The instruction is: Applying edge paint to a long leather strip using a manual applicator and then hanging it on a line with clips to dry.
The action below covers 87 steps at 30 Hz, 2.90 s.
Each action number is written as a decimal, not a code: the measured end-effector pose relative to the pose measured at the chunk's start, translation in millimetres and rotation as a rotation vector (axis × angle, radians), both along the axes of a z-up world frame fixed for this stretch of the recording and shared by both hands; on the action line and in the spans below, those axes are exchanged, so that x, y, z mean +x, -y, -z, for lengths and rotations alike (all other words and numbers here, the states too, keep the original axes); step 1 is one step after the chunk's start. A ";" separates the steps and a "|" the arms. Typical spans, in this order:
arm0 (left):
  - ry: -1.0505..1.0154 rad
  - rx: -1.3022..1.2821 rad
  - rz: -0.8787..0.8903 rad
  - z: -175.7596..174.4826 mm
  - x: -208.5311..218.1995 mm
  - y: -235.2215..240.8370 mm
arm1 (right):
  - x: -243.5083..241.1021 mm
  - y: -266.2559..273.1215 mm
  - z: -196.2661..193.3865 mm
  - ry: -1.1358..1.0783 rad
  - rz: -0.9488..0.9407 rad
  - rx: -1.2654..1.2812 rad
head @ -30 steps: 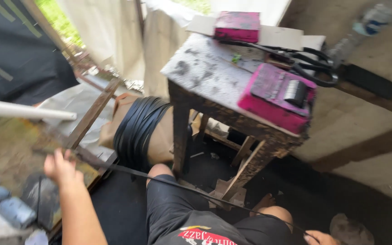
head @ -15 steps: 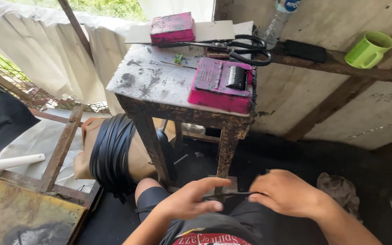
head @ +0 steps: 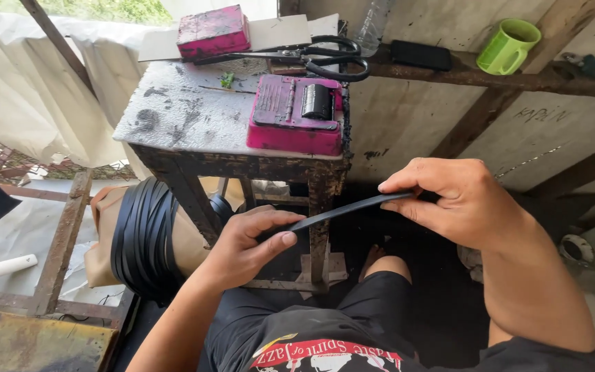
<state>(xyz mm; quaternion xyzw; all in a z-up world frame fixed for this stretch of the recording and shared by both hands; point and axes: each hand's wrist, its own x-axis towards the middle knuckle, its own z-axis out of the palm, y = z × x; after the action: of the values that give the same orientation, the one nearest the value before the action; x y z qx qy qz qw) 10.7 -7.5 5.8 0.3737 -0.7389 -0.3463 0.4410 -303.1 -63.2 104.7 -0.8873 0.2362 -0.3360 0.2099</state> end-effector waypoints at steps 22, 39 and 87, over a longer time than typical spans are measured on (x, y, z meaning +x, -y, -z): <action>0.045 0.031 0.022 0.6 69.0 -4.0 | 2.7 1.6 -6.4 0.363 -0.234 0.426; 0.535 -0.497 -0.453 -131.2 195.0 32.5 | 87.3 36.6 -71.2 0.029 0.048 -0.302; 0.782 -0.703 -0.418 -140.6 126.4 113.4 | 97.2 100.7 -49.7 -0.227 0.111 -0.393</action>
<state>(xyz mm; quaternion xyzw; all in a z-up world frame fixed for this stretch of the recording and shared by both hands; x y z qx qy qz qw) 137.1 -120.9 146.5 0.4432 -0.8284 0.1796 0.2916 -205.9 -163.9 154.4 -0.9289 0.2365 -0.2845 -0.0137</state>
